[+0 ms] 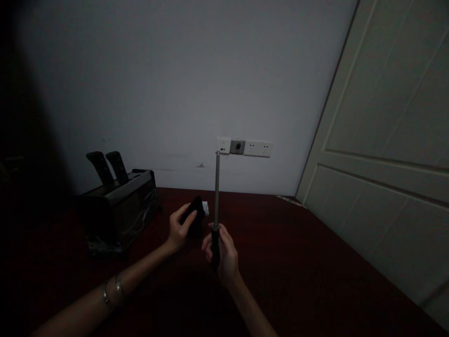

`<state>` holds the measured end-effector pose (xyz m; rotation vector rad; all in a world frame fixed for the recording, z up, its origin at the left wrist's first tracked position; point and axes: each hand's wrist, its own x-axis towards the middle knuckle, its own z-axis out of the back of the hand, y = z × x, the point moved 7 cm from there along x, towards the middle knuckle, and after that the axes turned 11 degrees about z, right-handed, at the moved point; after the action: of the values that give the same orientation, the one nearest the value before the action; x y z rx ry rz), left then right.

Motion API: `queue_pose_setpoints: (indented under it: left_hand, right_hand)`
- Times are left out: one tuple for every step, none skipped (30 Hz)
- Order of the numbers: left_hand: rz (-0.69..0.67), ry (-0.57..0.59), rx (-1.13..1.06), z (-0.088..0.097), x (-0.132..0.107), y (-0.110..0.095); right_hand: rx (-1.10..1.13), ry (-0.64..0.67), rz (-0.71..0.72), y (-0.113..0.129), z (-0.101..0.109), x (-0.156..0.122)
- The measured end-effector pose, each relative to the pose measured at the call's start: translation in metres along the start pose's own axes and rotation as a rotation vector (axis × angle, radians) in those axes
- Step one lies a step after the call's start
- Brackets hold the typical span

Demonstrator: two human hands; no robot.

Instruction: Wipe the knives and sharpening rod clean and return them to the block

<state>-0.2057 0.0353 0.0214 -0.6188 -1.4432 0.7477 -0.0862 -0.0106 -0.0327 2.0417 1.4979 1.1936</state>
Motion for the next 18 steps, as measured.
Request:
queue_pose_setpoints:
  left_hand:
    - [-0.022,-0.018,0.01,0.002,0.002,-0.002]
    - [-0.05,-0.027,0.02,0.004,0.003,-0.006]
    - [-0.082,-0.026,0.03,0.006,0.003,-0.011]
    - [-0.118,-0.009,0.039,0.006,0.003,-0.016]
    - [-0.159,0.023,0.045,0.005,0.002,-0.023]
    - [-0.204,0.067,0.047,0.002,0.001,-0.029]
    - [-0.251,0.118,0.047,-0.001,-0.001,-0.036]
    - [-0.299,0.167,0.045,-0.004,-0.004,-0.042]
    - [-0.345,0.212,0.044,-0.007,-0.007,-0.047]
    - [-0.387,0.248,0.046,-0.01,-0.011,-0.05]
    - [-0.419,0.276,0.049,-0.013,-0.014,-0.053]
    - [-0.438,0.295,0.054,-0.016,-0.016,-0.054]
    - [-0.443,0.305,0.057,-0.018,-0.017,-0.053]
    - [-0.435,0.31,0.058,-0.019,-0.018,-0.052]
    - [-0.415,0.312,0.056,-0.02,-0.018,-0.05]
    - [-0.385,0.307,0.049,-0.02,-0.017,-0.048]
    - [-0.345,0.299,0.041,-0.02,-0.016,-0.046]
    - [-0.297,0.29,0.031,-0.02,-0.015,-0.043]
  right_hand:
    - [0.004,0.006,0.006,0.0,0.0,0.0]
    - [-0.001,0.002,0.012,-0.001,0.001,0.0]
    - [-0.016,-0.01,0.012,-0.003,0.003,0.001]
    - [-0.04,-0.026,0.008,-0.005,0.005,0.001]
    - [-0.073,-0.041,0.004,-0.007,0.008,0.002]
    - [-0.108,-0.049,0.005,-0.009,0.009,0.003]
    - [-0.139,-0.05,0.018,-0.01,0.011,0.003]
    - [-0.161,-0.045,0.039,-0.01,0.011,0.004]
    - [-0.17,-0.036,0.062,-0.01,0.011,0.005]
    - [-0.169,-0.027,0.081,-0.009,0.01,0.006]
    - [-0.162,-0.023,0.093,-0.009,0.009,0.006]
    - [-0.151,-0.025,0.098,-0.008,0.009,0.006]
    - [-0.143,-0.031,0.094,-0.007,0.009,0.006]
    - [-0.135,-0.043,0.089,-0.006,0.009,0.006]
    - [-0.128,-0.058,0.083,-0.005,0.009,0.006]
    - [-0.119,-0.074,0.076,-0.004,0.009,0.006]
    - [-0.108,-0.087,0.065,-0.004,0.008,0.006]
    - [-0.097,-0.096,0.053,-0.004,0.008,0.005]
